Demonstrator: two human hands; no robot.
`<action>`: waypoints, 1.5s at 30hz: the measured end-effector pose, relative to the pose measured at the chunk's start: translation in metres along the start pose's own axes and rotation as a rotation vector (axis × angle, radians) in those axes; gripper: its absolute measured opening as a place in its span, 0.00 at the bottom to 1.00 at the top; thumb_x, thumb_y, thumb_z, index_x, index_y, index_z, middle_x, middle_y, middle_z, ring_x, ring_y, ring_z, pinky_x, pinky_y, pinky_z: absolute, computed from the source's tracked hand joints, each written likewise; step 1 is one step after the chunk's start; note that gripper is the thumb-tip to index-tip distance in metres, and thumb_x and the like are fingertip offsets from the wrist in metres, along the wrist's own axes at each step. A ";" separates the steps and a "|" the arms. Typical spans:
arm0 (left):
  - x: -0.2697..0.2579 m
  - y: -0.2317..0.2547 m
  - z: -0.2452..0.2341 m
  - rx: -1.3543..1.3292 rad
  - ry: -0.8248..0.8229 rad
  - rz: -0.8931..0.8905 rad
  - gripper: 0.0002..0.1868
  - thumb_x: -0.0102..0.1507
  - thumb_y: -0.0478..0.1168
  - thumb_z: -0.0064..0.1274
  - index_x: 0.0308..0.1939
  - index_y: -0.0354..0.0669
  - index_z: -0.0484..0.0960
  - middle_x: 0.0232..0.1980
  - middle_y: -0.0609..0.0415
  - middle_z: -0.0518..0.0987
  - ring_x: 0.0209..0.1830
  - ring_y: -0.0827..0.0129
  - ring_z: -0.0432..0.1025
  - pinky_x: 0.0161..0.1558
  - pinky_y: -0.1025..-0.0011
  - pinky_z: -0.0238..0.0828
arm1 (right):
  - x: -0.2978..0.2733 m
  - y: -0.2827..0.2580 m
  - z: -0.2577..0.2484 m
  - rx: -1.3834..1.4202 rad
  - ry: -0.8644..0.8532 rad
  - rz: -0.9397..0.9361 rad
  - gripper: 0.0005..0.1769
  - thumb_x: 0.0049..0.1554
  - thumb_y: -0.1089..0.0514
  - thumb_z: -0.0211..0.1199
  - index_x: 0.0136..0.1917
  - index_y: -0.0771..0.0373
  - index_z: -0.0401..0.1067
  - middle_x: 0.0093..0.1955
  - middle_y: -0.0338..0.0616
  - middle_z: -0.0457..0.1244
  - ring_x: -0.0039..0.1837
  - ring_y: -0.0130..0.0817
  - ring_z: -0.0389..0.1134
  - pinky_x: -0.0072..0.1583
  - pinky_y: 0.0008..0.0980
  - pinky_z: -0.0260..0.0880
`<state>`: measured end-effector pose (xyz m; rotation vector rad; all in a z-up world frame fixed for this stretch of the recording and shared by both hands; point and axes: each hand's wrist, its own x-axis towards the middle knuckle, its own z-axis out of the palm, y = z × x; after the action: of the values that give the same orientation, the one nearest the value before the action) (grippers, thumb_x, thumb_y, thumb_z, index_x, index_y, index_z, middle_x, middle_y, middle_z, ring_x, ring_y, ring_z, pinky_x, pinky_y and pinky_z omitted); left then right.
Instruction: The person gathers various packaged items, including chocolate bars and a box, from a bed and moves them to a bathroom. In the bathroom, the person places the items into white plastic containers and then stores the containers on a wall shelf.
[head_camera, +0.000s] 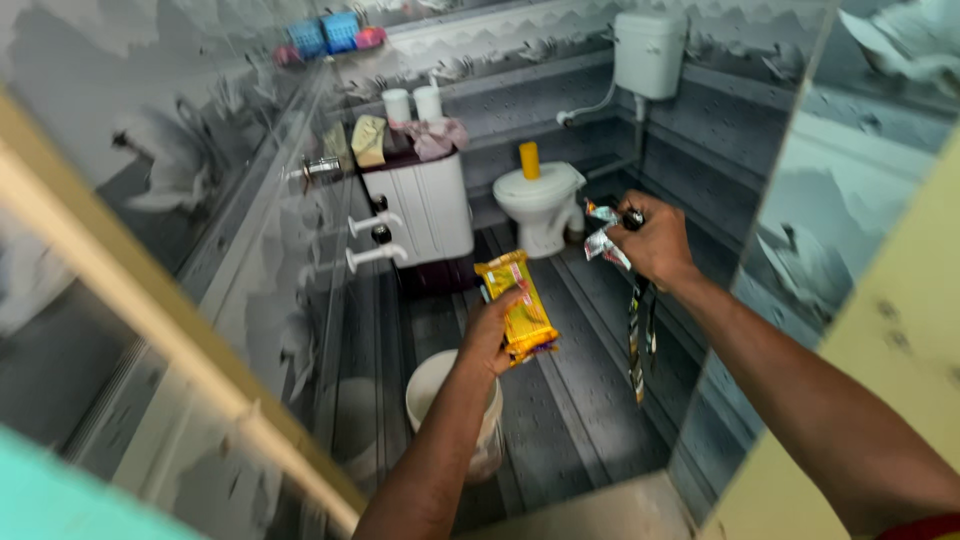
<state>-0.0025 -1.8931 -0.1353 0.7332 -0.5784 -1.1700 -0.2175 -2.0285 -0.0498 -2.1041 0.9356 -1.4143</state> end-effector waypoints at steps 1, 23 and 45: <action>0.021 0.001 0.003 -0.012 -0.006 0.002 0.22 0.59 0.38 0.64 0.55 0.39 0.78 0.45 0.51 0.80 0.43 0.62 0.78 0.44 0.58 0.80 | 0.021 0.013 0.008 0.017 0.014 -0.051 0.08 0.48 0.65 0.69 0.42 0.65 0.73 0.34 0.42 0.66 0.37 0.24 0.64 0.40 0.31 0.65; 0.287 0.084 -0.032 0.088 0.268 0.052 0.22 0.56 0.39 0.61 0.51 0.34 0.75 0.41 0.45 0.78 0.35 0.55 0.79 0.33 0.48 0.84 | 0.296 0.168 0.166 0.111 0.011 -0.038 0.06 0.50 0.66 0.68 0.40 0.67 0.71 0.31 0.41 0.62 0.36 0.21 0.58 0.38 0.30 0.61; 0.626 0.196 -0.151 0.087 0.259 0.042 0.26 0.58 0.41 0.62 0.56 0.32 0.73 0.45 0.42 0.78 0.37 0.53 0.79 0.38 0.51 0.82 | 0.586 0.255 0.406 0.124 -0.067 -0.084 0.09 0.49 0.59 0.66 0.42 0.65 0.72 0.32 0.44 0.64 0.37 0.27 0.62 0.41 0.33 0.65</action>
<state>0.4128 -2.4178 -0.0626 0.9267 -0.4262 -0.9966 0.2298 -2.6379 -0.0098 -2.1065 0.7223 -1.3955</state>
